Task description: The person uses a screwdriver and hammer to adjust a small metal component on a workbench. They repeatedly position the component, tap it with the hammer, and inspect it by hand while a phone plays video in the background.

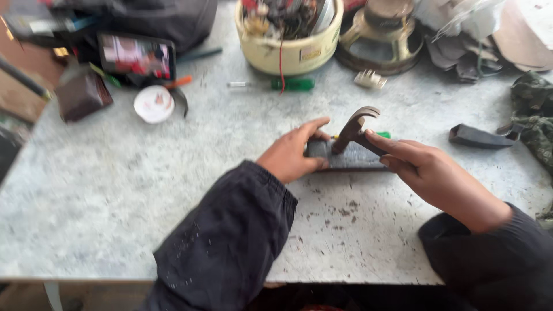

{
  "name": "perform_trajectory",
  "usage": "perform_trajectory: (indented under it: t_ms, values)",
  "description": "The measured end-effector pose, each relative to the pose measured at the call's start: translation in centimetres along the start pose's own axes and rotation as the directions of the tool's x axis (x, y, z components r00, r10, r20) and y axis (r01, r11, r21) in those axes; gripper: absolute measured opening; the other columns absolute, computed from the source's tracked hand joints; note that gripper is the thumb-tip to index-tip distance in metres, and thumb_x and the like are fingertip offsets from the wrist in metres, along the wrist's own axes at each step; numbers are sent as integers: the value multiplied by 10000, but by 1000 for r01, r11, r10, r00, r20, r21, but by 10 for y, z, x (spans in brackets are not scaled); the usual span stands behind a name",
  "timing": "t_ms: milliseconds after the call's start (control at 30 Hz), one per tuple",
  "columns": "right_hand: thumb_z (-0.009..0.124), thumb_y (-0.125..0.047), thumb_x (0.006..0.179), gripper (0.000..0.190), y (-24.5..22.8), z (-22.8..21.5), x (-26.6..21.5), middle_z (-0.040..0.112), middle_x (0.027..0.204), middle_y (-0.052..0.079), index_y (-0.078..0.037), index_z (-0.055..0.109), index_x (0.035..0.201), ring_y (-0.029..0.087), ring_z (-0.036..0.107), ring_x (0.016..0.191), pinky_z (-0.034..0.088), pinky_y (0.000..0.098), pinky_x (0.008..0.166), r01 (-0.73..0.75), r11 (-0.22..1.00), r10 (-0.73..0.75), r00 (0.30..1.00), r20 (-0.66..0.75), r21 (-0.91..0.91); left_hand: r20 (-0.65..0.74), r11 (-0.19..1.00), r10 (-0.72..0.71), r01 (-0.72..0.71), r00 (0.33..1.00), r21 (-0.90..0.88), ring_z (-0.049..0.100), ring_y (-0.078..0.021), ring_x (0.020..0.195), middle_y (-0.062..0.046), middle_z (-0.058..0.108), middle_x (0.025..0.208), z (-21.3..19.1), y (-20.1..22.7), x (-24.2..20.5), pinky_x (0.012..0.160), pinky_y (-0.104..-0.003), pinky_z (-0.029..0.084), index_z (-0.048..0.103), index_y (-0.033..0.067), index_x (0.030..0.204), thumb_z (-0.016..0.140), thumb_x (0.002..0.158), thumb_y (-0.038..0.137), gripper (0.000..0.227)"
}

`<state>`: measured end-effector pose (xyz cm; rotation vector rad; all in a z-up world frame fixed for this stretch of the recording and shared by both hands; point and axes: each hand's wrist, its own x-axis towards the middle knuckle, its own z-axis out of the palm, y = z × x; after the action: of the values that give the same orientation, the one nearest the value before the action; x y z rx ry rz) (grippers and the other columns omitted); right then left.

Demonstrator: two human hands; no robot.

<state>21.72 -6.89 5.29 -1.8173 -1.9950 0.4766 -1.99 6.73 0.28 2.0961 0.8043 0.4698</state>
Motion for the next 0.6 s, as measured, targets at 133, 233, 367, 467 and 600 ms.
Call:
perform_trajectory:
  t_ms: [133, 233, 367, 467, 600]
  values:
    - [651, -153, 984, 363, 21, -2, -6, 702, 1245, 76, -274, 641, 1326, 172, 689, 954, 591, 311, 818, 166, 985, -154, 971, -181, 52, 8, 1000, 14, -14, 1000, 22, 597, -228, 1278, -29, 679, 1326, -1, 2, 0, 1049, -359, 467, 401, 151, 1523, 839, 776, 196, 866]
    - [599, -154, 1037, 431, 13, 3, -19, 664, 1238, 79, -236, 564, 1459, 158, 664, 1005, 551, 309, 829, 219, 934, -78, 895, -440, 281, 17, 1000, -25, 25, 1000, 9, 612, -225, 1267, -20, 684, 1336, 3, -5, -1, 1067, -348, 469, 398, 159, 1534, 829, 783, 199, 866]
    - [688, -167, 936, 549, -9, 0, -3, 736, 1222, 64, -217, 584, 1473, 151, 718, 985, 575, 326, 817, 269, 951, -257, 962, -93, 151, 16, 999, -34, 34, 999, 23, 622, -232, 1247, -26, 686, 1328, 0, -1, 1, 1064, -345, 470, 410, 161, 1522, 834, 777, 196, 858]
    - [636, -292, 1020, 522, -12, -12, -1, 742, 1026, -3, -432, 485, 1499, 175, 707, 842, 578, 317, 801, -280, 874, 387, 895, 222, -396, -4, 998, 58, -58, 998, -20, 615, -245, 1251, -59, 685, 1290, -3, 3, -1, 1056, -351, 463, 482, 138, 1471, 826, 782, 180, 771]
    - [653, -222, 984, 513, -3, -10, -10, 732, 1018, 2, -349, 543, 1469, 168, 684, 808, 570, 321, 738, -147, 985, 151, 988, 32, -89, 0, 992, 110, -110, 994, 69, 633, -257, 1177, -85, 679, 1259, 4, -2, -4, 1023, -352, 490, 678, 114, 1280, 790, 824, 178, 474]
